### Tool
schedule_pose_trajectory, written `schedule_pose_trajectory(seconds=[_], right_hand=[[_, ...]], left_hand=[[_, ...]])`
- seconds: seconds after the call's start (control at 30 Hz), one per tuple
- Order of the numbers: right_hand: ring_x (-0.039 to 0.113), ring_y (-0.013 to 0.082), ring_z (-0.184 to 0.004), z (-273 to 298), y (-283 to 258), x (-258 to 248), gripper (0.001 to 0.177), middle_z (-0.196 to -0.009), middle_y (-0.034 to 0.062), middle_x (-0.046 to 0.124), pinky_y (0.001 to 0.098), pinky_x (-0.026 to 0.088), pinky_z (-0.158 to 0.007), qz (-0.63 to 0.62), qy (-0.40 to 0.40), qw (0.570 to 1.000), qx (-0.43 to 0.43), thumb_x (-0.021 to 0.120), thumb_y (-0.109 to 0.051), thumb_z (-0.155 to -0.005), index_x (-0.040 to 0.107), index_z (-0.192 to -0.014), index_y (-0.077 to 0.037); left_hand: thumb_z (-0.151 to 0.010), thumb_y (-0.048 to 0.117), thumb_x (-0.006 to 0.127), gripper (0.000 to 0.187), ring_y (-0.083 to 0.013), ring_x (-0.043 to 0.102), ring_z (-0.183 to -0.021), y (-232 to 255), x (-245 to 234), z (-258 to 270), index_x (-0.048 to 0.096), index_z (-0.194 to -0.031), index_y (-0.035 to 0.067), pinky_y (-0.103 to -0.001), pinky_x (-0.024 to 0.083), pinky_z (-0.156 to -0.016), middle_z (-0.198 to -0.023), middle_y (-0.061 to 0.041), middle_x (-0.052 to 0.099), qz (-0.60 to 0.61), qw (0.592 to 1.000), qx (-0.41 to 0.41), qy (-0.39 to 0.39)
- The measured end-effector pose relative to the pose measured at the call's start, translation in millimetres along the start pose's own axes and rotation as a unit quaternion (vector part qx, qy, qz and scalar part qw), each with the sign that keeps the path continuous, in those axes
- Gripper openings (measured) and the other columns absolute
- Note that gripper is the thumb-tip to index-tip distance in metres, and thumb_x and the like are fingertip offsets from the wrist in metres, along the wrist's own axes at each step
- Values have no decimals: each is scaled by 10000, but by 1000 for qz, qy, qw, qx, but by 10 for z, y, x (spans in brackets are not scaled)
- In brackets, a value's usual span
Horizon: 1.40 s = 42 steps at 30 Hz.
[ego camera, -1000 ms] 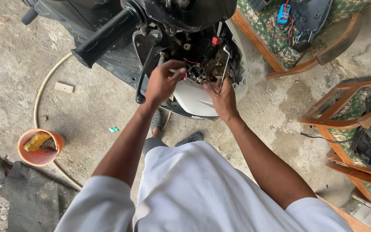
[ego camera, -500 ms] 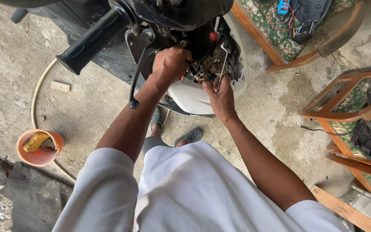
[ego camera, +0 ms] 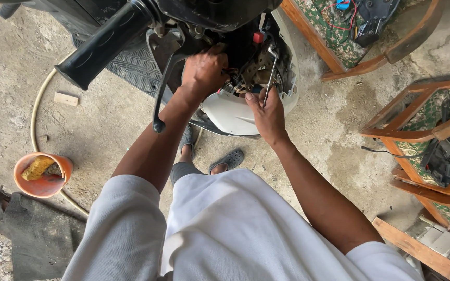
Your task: The recorder is repairing the front electrical components and housing of a scooter using various tools.
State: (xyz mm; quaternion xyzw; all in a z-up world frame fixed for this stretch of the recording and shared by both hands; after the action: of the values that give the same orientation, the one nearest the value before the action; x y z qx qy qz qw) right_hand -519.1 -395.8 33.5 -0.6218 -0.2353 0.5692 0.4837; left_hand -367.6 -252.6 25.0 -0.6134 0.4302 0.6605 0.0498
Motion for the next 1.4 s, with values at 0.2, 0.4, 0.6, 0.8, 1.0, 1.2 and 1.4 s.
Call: schedule_pose_trajectory(seconds=[0.2, 0.4, 0.6, 0.8, 1.0, 1.2, 1.4], right_hand=[[400, 97, -707, 2, -25, -2, 420, -795, -26, 378, 271, 418, -625, 8, -7, 1000, 13, 674, -427, -1029, 423, -932, -105], [466, 98, -735, 23, -86, 2, 406, -796, -22, 411, 261, 466, -659, 3, -6, 1000, -4, 665, -424, -1026, 430, -939, -105], [497, 100, -758, 7, -76, 19, 410, -827, -3, 573, 269, 477, -684, 10, -11, 1000, -6, 664, -426, -1026, 432, -944, -98], [495, 99, -760, 15, -75, 25, 398, -842, 18, 604, 275, 474, -681, 20, -8, 1000, -5, 671, -409, -1028, 442, -948, -94], [540, 97, -778, 16, -109, 22, 374, -852, 33, 628, 271, 493, -711, -2, -9, 1000, -9, 666, -390, -1027, 444, -960, -97], [593, 129, -801, 18, -56, 22, 323, -861, 66, 605, 288, 524, -707, 14, -13, 1000, 22, 648, -334, -1039, 442, -967, -97], [624, 132, -875, 15, -73, 0, 317, -883, 39, 612, 280, 528, -770, -50, -15, 999, -7, 645, -318, -1040, 432, -990, -89]], left_hand=[[-878, 232, 764, 60, -243, 706, -943, -116, 81, -53, 780, -935, 228, -419, 573, -794, -1008, -20, 729, 55, 993, -62, -83], [-882, 197, 768, 33, -262, 684, -978, 11, -126, 1, 782, -896, 170, -417, 568, -815, -1031, -42, 709, 69, 997, -17, 8], [-897, 200, 755, 30, -268, 650, -1077, -4, -102, 2, 775, -915, 186, -421, 556, -875, -1094, -32, 681, 82, 996, -20, -3], [-890, 202, 766, 52, -294, 602, -1161, -19, -59, 3, 781, -939, 195, -445, 549, -876, -1177, -70, 638, 79, 996, -31, -5], [-743, 247, 871, 198, -303, 568, -1202, 43, -179, 6, 809, -929, 221, -438, 533, -937, -1231, -69, 622, 88, 996, -28, -1], [-743, 247, 880, 256, -302, 547, -1232, 55, -126, -6, 809, -989, 232, -442, 527, -951, -1264, -86, 612, 49, 997, -46, -45], [-824, 234, 844, 265, -269, 682, -1046, 62, -377, 155, 755, -1047, 121, -384, 569, -871, -1115, -95, 660, 163, 984, -20, 74]])
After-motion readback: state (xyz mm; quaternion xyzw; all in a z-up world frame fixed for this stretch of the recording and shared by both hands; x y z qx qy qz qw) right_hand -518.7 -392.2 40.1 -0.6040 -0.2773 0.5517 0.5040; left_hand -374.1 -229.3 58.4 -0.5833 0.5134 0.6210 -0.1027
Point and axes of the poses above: each hand's wrist, its own z-axis away from the middle knuckle, its own x-axis out of the palm, y = z × x, the point moved 7 cm from there along -z, towards the middle knuckle
